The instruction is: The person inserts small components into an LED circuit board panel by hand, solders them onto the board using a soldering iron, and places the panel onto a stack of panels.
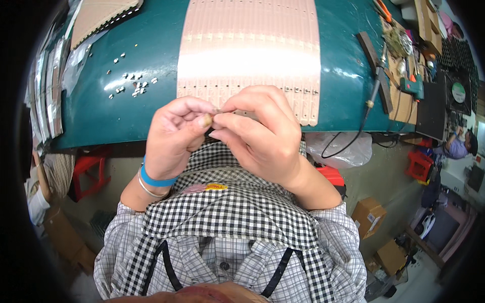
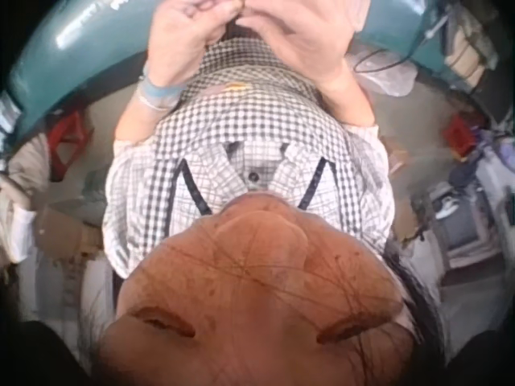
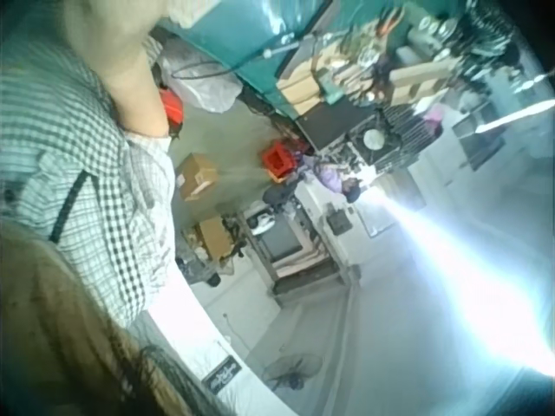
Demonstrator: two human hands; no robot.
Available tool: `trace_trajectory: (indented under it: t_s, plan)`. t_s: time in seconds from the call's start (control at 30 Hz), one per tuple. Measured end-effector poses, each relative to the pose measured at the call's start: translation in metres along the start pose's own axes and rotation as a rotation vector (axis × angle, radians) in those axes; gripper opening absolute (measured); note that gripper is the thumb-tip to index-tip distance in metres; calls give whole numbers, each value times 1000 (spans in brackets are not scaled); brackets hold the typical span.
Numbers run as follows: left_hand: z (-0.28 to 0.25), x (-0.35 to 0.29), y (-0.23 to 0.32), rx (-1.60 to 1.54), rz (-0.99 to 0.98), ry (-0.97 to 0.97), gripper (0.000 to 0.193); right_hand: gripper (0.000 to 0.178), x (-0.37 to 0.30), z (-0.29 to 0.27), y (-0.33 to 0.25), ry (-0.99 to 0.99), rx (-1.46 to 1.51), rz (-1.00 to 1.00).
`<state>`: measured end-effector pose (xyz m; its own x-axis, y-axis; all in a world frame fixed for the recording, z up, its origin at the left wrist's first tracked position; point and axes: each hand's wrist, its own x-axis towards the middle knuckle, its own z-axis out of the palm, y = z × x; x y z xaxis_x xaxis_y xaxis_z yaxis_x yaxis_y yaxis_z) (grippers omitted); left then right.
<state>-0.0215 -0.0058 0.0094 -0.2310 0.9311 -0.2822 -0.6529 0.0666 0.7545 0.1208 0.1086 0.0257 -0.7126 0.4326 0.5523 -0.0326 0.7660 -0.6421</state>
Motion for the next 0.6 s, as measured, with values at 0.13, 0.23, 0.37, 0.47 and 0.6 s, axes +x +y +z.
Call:
trace_trajectory:
  t_s: [0.13,0.23,0.37,0.47,0.6]
  plan:
    - [0,1,-1,-48,-138,0,16,26,-4,5,4,67,-128,-127]
    - [0,1,0,-115,-180,-18,16,24,-7,4,2,102,-194,-161]
    - [-1,0,-3,-180,-202,-71,17,21,-2,7,-1,127,-194,-144]
    - [-1,-1,-5,-119,-148,-40,16,18,-1,6,0,70,-191,-122]
    - [-7,-8,11,537,245,40,13,12,3,-14,18,42,-71,67]
